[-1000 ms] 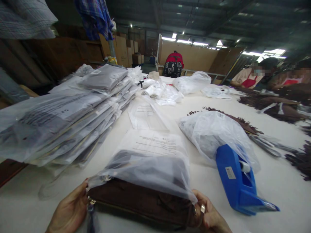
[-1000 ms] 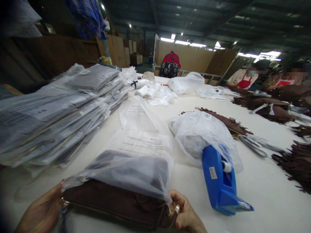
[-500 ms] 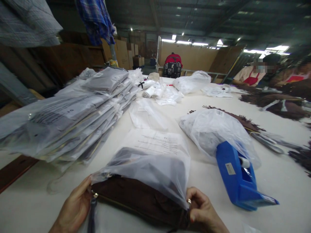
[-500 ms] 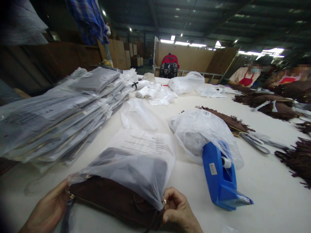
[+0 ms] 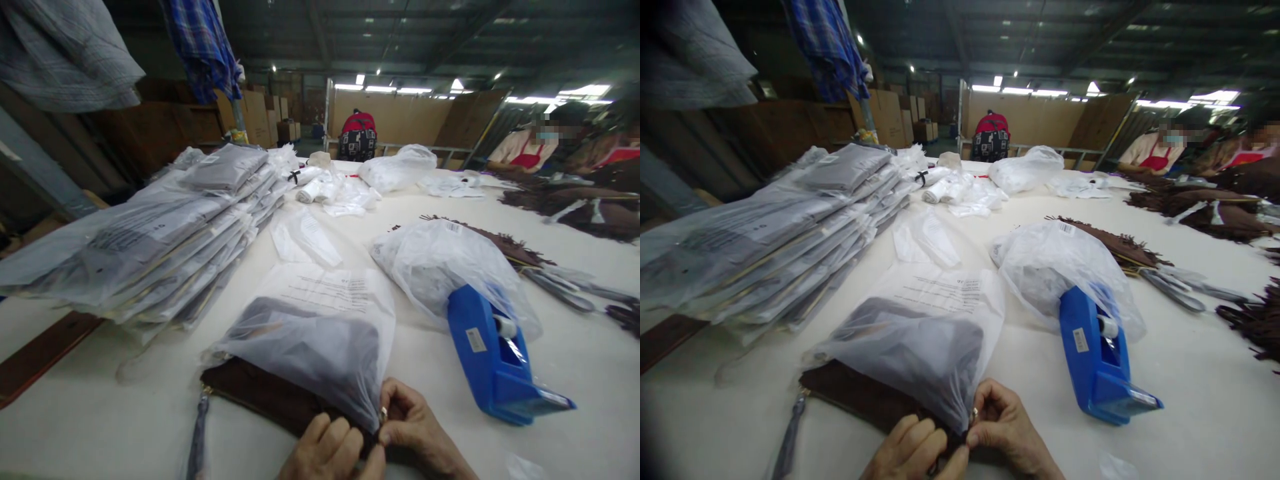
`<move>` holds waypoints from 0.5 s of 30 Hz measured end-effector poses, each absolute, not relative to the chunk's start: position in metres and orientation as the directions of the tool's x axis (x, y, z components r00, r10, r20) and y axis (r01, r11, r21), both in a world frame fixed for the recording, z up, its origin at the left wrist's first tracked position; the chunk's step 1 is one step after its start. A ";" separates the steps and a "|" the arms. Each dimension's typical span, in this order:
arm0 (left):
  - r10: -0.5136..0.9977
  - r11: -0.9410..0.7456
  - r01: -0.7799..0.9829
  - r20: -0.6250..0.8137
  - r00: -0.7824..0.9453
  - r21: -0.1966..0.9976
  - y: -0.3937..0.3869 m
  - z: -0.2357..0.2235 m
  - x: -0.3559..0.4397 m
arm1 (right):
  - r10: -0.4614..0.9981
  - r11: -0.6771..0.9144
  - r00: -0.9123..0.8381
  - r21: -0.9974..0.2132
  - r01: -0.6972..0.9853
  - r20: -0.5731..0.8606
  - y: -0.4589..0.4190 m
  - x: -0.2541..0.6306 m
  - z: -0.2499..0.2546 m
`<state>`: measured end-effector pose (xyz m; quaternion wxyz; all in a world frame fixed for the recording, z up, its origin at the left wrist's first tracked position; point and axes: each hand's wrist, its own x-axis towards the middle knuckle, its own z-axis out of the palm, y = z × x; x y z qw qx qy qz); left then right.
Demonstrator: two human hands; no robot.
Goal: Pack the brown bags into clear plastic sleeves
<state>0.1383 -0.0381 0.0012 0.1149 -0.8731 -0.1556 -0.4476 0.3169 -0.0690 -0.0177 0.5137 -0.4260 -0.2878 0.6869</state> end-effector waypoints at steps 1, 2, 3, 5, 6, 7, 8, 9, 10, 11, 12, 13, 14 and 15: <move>0.148 -0.914 0.394 0.823 0.549 -0.098 -0.037 0.002 0.148 | 0.952 -0.302 -0.106 -0.834 -0.462 -0.286 -0.069 0.317 -0.017; 0.131 -0.909 0.397 0.819 0.559 -0.126 -0.036 0.003 0.154 | 0.952 -0.302 -0.108 -0.831 -0.468 -0.285 -0.068 0.318 -0.017; 0.113 -0.912 0.383 0.810 0.575 -0.145 -0.034 0.003 0.157 | 0.951 -0.305 -0.115 -0.825 -0.475 -0.285 -0.068 0.318 -0.017; 0.073 -0.931 0.326 0.788 0.612 -0.167 -0.030 0.003 0.158 | 0.948 -0.317 -0.138 -0.817 -0.482 -0.286 -0.069 0.320 -0.017; 0.051 -0.940 0.290 0.763 0.644 -0.181 -0.028 0.002 0.156 | 0.947 -0.322 -0.153 -0.816 -0.479 -0.284 -0.069 0.321 -0.017; 0.030 -0.947 0.256 0.738 0.674 -0.196 -0.026 0.001 0.155 | 0.945 -0.327 -0.175 -0.818 -0.474 -0.276 -0.069 0.323 -0.017; 0.011 -0.951 0.226 0.712 0.703 -0.209 -0.025 0.000 0.154 | 0.943 -0.329 -0.202 -0.823 -0.464 -0.263 -0.069 0.324 -0.016; -0.009 -0.955 0.198 0.688 0.726 -0.221 -0.025 -0.001 0.153 | 0.941 -0.329 -0.228 -0.834 -0.443 -0.250 -0.068 0.327 -0.014; -0.025 -0.956 0.178 0.672 0.740 -0.232 -0.025 -0.002 0.153 | 0.942 -0.318 -0.241 -0.856 -0.408 -0.235 -0.066 0.329 -0.012; -0.032 -0.955 0.171 0.662 0.749 -0.240 -0.026 -0.003 0.153 | 0.946 -0.295 -0.238 -0.888 -0.353 -0.219 -0.065 0.330 -0.010; -0.030 -0.954 0.172 0.648 0.761 -0.246 -0.027 -0.004 0.153 | 0.953 -0.265 -0.221 -0.923 -0.278 -0.207 -0.063 0.332 -0.008; -0.025 -0.952 0.175 0.634 0.773 -0.251 -0.028 -0.004 0.153 | 0.962 -0.233 -0.187 -0.953 -0.194 -0.198 -0.061 0.333 -0.006; -0.016 -0.949 0.183 0.620 0.784 -0.256 -0.029 -0.004 0.153 | 0.973 -0.202 -0.140 -0.972 -0.118 -0.185 -0.059 0.333 -0.005; -0.008 -0.947 0.191 0.611 0.791 -0.259 -0.030 -0.004 0.153 | 0.981 -0.175 -0.093 -0.983 -0.064 -0.168 -0.058 0.333 -0.005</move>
